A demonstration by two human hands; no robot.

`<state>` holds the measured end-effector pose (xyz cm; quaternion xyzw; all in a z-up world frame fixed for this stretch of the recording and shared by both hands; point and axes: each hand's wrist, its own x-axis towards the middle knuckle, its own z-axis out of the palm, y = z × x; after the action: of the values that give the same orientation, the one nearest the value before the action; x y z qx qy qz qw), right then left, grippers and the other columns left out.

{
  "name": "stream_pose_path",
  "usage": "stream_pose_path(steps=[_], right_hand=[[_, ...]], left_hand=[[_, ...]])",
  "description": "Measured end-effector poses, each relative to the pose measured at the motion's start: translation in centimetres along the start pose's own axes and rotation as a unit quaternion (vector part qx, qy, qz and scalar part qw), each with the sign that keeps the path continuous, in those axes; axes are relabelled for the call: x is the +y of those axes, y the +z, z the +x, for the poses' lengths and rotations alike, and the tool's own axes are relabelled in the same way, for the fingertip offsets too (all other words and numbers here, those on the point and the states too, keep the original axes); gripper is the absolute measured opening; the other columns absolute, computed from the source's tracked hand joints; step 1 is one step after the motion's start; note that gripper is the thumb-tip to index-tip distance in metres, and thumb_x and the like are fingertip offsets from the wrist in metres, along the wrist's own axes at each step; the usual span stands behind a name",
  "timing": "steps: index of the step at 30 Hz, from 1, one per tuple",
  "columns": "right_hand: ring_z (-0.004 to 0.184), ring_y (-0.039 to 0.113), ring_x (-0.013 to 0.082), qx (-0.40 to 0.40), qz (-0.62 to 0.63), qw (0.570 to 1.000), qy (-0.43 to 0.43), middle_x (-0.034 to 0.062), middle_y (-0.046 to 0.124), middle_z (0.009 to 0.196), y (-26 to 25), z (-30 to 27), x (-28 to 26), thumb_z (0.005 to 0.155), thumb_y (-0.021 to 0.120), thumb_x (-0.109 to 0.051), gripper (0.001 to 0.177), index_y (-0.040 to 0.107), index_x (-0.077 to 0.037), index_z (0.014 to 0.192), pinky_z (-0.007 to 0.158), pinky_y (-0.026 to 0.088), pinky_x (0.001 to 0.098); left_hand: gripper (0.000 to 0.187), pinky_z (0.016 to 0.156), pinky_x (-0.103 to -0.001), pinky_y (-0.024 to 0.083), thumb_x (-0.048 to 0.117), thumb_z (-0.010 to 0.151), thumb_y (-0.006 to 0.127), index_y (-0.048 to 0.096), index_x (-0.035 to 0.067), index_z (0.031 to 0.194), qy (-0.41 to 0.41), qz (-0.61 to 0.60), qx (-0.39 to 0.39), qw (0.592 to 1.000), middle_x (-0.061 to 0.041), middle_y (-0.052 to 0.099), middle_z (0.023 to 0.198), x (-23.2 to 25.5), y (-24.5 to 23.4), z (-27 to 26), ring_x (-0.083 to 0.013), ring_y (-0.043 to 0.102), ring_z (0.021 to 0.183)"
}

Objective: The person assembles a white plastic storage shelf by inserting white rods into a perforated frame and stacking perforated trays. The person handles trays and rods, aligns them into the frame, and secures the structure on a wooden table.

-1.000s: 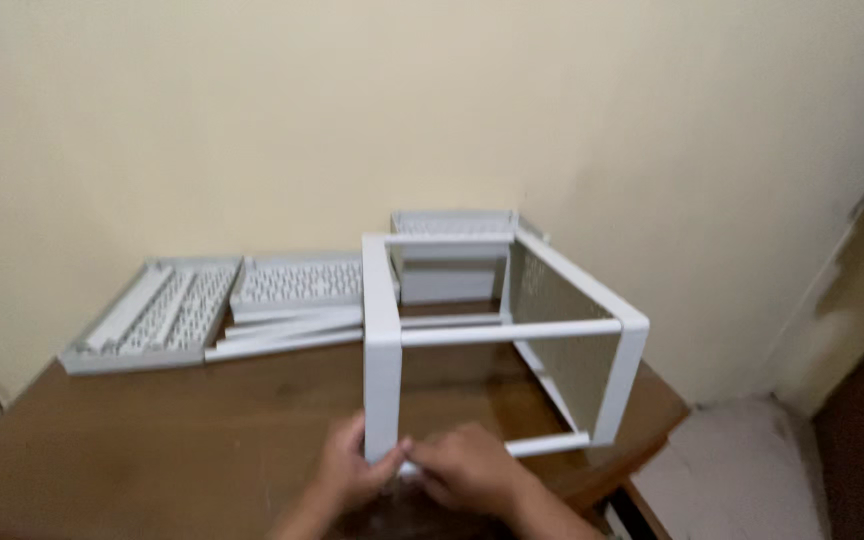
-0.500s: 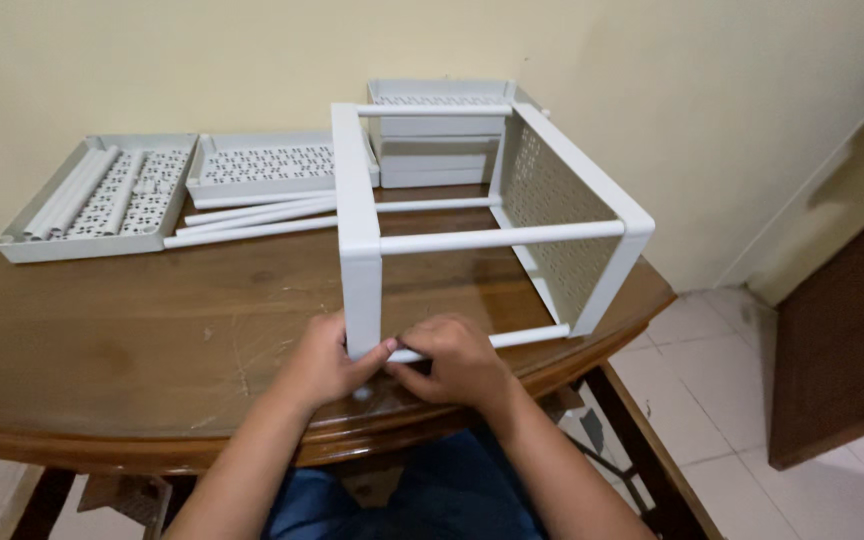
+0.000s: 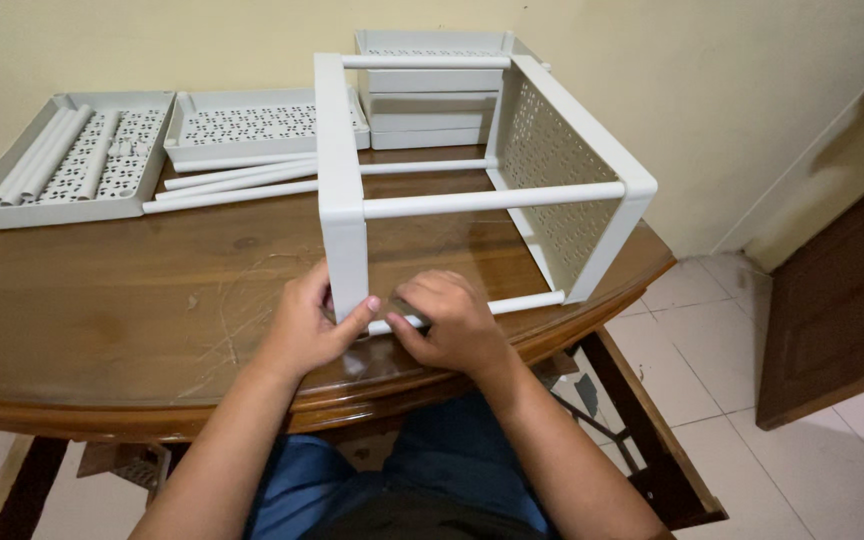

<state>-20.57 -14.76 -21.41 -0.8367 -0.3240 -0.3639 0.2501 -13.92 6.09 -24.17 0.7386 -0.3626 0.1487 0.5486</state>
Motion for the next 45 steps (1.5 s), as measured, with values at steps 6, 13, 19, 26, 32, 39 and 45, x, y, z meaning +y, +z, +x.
stream_pose_path(steps=[6,13,19,26,32,39,45], right_hand=[[0.086,0.070,0.0339,-0.008,-0.011,1.000,0.010,0.0158,0.071,0.091,0.1,0.0,0.1,0.082,0.079,-0.015,0.022,0.069,-0.001,0.095,0.078,0.055,0.0429],[0.093,0.068,0.0349,0.063,-0.057,0.996,-0.010,0.0163,0.069,0.101,-0.9,0.4,-1.4,0.083,0.077,-0.014,0.025,0.068,-0.002,0.103,0.085,0.052,0.0450],[0.103,0.065,0.0311,0.120,-0.142,0.977,-0.105,0.0134,0.066,0.111,-3.7,4.2,-2.9,0.092,0.073,-0.015,0.035,0.058,-0.005,0.122,0.093,0.046,0.0475],[0.090,0.063,0.0311,-0.054,-0.217,0.972,-0.074,0.0104,0.064,0.095,-5.6,9.9,-3.0,0.089,0.069,-0.022,0.027,0.062,-0.007,0.109,0.077,0.045,0.0442],[0.066,0.067,0.0335,-0.120,-0.252,0.959,-0.040,0.0095,0.065,0.079,-4.7,10.7,-1.4,0.092,0.065,-0.028,0.019,0.060,-0.009,0.094,0.055,0.050,0.0467],[0.065,0.068,0.0387,-0.234,-0.233,0.944,0.021,0.0140,0.070,0.072,-5.5,12.4,-1.3,0.093,0.061,-0.031,0.023,0.059,-0.008,0.092,0.056,0.051,0.0529],[0.072,0.066,0.0429,-0.304,-0.188,0.932,0.051,0.0191,0.070,0.073,-5.6,12.8,0.2,0.099,0.055,-0.038,0.032,0.062,-0.007,0.094,0.064,0.049,0.0569]], left_hand=[[0.046,0.060,-0.027,0.051,0.021,0.084,0.081,0.060,0.000,0.119,-0.024,-0.005,0.025,0.999,-0.005,0.066,0.087,-0.4,0.1,-0.2,-0.0111,0.058,0.069],[0.056,0.073,-0.027,0.052,0.022,0.085,0.081,0.052,0.001,0.127,0.050,-0.006,0.096,0.994,-0.009,0.062,0.107,-0.4,0.3,-0.1,-0.0135,0.060,0.086],[0.061,0.097,-0.036,0.052,0.020,0.090,0.075,0.044,0.002,0.140,0.159,-0.023,0.195,0.968,-0.018,0.045,0.140,3.4,0.1,1.6,-0.0250,0.053,0.122],[0.030,0.121,-0.051,0.040,0.011,0.096,0.064,0.061,0.005,0.126,0.235,0.085,0.135,0.959,-0.018,0.063,0.137,6.0,-1.7,5.9,-0.0426,0.050,0.144],[0.019,0.118,-0.050,0.042,0.010,0.100,0.061,0.059,0.003,0.117,0.236,0.045,0.139,0.961,-0.017,0.064,0.132,4.8,-0.8,6.3,-0.0411,0.054,0.137],[0.018,0.117,-0.050,0.042,0.008,0.100,0.058,0.060,0.002,0.117,0.232,0.039,0.151,0.960,-0.017,0.064,0.131,4.5,-0.5,6.3,-0.0399,0.055,0.135],[0.015,0.117,-0.049,0.042,0.009,0.102,0.057,0.061,0.002,0.115,0.237,0.027,0.155,0.959,-0.016,0.065,0.129,4.6,-0.5,6.3,-0.0385,0.056,0.134]])
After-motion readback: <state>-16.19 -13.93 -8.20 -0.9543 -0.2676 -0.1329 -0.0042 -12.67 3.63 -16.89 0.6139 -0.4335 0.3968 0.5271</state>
